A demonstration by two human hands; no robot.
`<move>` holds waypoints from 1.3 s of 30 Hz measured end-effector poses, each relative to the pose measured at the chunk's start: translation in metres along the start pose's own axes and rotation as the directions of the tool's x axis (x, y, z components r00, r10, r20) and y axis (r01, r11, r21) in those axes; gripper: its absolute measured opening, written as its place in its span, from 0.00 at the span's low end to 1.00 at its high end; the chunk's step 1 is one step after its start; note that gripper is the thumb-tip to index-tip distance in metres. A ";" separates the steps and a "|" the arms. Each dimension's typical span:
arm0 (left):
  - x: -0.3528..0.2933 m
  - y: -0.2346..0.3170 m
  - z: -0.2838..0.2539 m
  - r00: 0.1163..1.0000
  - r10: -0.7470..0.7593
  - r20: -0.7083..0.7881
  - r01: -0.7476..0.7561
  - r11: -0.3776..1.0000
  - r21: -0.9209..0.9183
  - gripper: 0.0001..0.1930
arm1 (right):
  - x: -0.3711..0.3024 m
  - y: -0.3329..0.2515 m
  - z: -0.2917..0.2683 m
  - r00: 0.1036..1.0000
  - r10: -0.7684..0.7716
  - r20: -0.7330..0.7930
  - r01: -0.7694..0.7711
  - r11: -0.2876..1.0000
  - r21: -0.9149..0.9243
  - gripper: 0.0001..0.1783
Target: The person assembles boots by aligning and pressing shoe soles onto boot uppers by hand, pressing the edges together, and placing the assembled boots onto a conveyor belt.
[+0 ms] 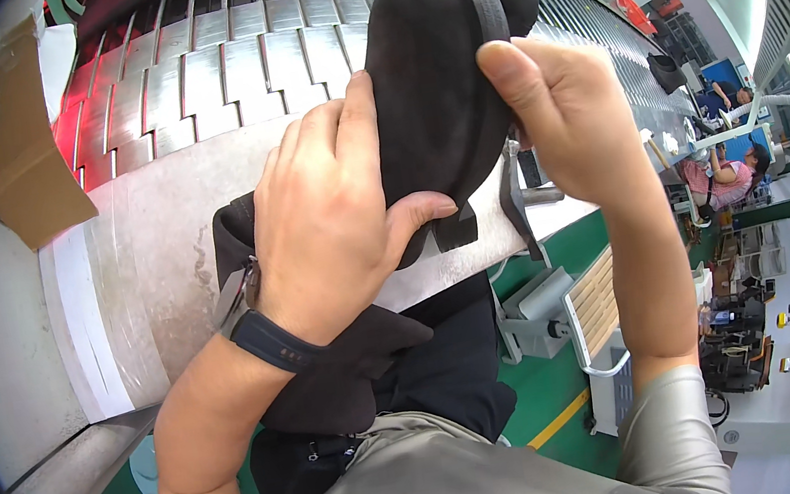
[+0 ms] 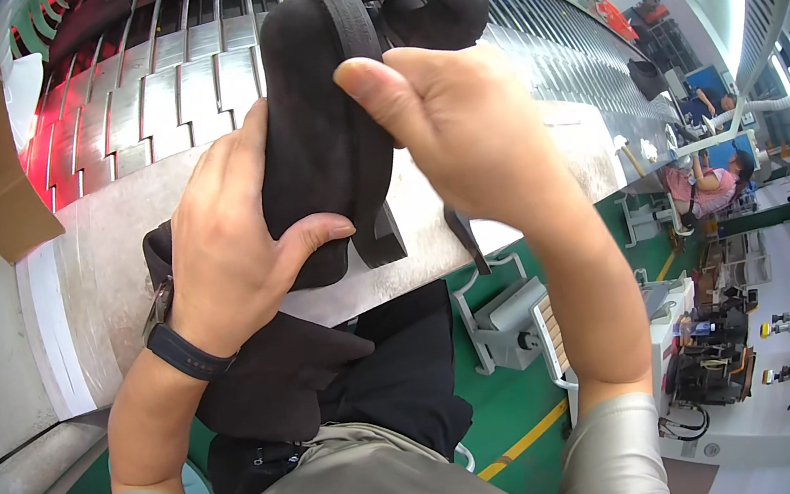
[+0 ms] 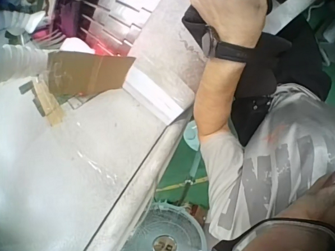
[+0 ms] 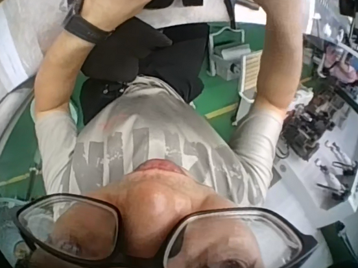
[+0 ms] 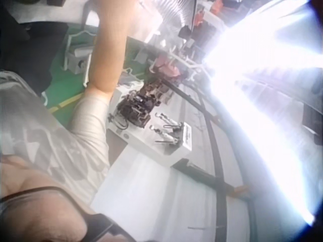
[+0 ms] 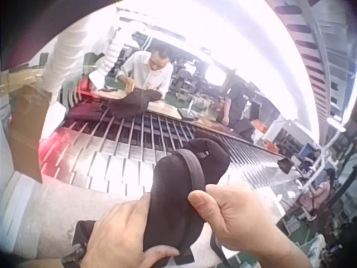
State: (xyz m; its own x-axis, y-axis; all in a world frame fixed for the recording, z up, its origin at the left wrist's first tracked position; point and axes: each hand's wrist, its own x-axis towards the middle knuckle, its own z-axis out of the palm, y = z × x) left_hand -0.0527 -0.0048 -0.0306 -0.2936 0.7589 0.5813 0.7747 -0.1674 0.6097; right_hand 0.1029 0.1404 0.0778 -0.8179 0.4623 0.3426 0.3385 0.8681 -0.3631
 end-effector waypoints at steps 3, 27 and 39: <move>-0.002 0.001 0.002 0.999 0.012 -0.034 -0.010 0.999 0.053 0.52 | 0.004 -0.012 0.012 0.962 -0.226 -0.153 0.153 0.910 -0.387 0.32; -0.027 0.039 -0.004 0.990 0.125 -0.065 -0.115 0.983 0.140 0.57 | 0.002 -0.050 -0.040 0.993 0.060 -0.105 -0.061 0.998 -0.006 0.38; -0.071 0.039 -0.011 0.868 0.406 -0.287 -0.249 0.853 0.458 0.25 | -0.157 -0.040 0.039 0.930 -0.128 -0.344 0.244 0.916 0.319 0.52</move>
State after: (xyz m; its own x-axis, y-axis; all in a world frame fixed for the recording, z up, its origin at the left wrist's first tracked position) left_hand -0.0079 -0.0715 -0.0422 -0.1003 0.4100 0.9065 0.9907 -0.0432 0.1292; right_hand 0.1996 0.0260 0.0044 -0.6443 0.3812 0.6629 -0.0376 0.8500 -0.5254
